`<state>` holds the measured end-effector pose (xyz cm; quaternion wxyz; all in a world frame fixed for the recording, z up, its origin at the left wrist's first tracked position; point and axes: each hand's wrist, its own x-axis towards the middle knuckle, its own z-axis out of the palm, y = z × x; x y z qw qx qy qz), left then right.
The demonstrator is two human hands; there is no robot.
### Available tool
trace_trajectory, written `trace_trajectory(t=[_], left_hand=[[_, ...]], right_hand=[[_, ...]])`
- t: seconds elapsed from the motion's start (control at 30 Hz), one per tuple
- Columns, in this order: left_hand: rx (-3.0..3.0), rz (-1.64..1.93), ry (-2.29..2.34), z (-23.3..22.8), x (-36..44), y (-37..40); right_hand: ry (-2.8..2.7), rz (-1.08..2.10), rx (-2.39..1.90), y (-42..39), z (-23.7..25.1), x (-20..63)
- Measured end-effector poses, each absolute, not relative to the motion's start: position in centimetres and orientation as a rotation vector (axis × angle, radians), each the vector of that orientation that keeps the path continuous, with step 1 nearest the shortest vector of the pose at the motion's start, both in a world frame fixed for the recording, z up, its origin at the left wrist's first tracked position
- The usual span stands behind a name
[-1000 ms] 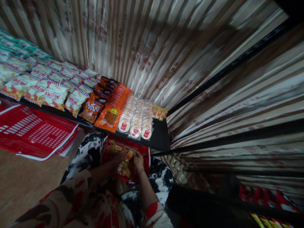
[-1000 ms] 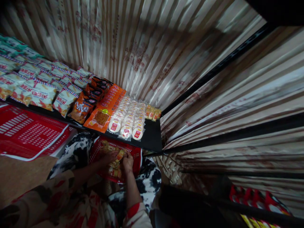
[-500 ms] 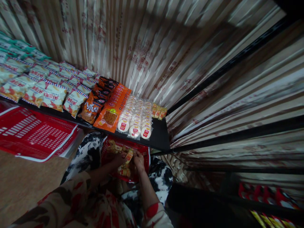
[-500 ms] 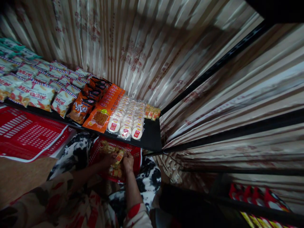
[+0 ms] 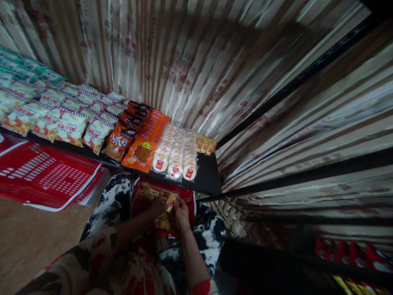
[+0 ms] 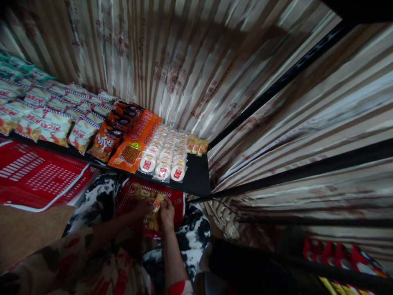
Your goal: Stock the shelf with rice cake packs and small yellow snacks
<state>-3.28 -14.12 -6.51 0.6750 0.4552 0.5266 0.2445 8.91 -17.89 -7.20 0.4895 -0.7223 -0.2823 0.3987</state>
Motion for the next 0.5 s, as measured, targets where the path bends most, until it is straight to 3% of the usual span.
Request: trace_trajectory(t=[0.5], left_hand=[[1.112,0.552,1.179,-5.2,-2.2,-14.5]], right_hand=[[-0.768,0.83,-1.88,-19.6,-6.3,8.7]])
